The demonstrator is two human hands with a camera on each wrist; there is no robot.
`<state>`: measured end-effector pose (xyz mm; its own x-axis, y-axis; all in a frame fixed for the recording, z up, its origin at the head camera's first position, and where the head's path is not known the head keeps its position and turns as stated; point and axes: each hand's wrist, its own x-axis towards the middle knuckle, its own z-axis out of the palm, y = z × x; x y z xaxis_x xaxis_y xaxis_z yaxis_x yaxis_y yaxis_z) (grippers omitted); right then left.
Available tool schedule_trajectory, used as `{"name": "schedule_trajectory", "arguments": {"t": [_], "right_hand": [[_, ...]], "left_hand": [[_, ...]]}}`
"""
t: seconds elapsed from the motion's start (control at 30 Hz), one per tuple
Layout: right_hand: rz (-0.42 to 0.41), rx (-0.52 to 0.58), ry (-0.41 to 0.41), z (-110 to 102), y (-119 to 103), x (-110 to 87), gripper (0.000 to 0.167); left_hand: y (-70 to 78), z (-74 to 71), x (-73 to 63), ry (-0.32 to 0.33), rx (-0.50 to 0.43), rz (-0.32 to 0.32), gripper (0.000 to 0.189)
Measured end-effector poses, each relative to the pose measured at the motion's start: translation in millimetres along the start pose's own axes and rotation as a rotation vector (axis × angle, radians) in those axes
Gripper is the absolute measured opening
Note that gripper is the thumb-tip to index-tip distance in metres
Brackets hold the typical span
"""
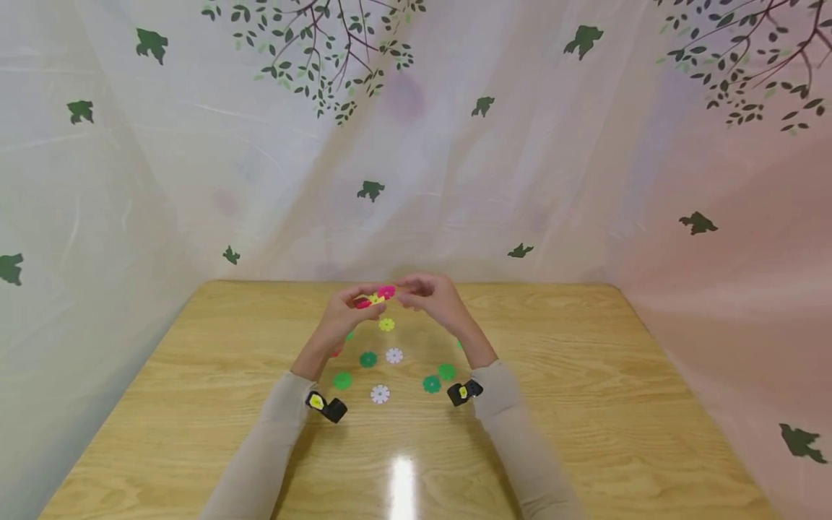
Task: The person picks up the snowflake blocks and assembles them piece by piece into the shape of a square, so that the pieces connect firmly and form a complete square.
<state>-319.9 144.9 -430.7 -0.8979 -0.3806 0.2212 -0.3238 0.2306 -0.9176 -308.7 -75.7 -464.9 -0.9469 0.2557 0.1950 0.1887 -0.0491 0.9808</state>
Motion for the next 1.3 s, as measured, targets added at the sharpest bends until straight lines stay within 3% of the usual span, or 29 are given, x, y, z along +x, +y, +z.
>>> {"name": "schedule_trajectory", "arguments": {"t": [0.13,0.3,0.47,0.57,0.9,1.0,1.3], "right_hand": [[-0.006,-0.093,-0.088,-7,6,-6.9,0.028],[-0.019,-0.234,-0.271,-13,17,-18.0,0.027],[-0.02,-0.31,-0.468,-18,32,-31.8,0.026],[0.017,-0.338,-0.534,-18,37,-38.9,0.028],[0.036,-0.388,-0.634,-19,39,-54.0,0.033],[0.05,-0.409,-0.639,-21,41,-56.0,0.033],[-0.018,-0.419,-0.627,-21,52,-58.5,0.027]], "left_hand": [[-1.4,-0.8,-1.6,0.033,0.01,0.018,0.038],[-0.7,-2.3,-1.4,0.063,0.034,0.035,0.037],[0.2,-2.0,1.6,0.074,0.026,0.041,0.039],[-0.5,-2.9,2.4,0.071,0.03,0.043,0.04],[-5.2,-2.8,1.0,0.059,0.046,0.024,0.04],[-6.1,-2.8,1.1,0.062,0.05,0.028,0.04],[-7.5,-3.4,0.4,0.057,0.047,0.047,0.039]]}}
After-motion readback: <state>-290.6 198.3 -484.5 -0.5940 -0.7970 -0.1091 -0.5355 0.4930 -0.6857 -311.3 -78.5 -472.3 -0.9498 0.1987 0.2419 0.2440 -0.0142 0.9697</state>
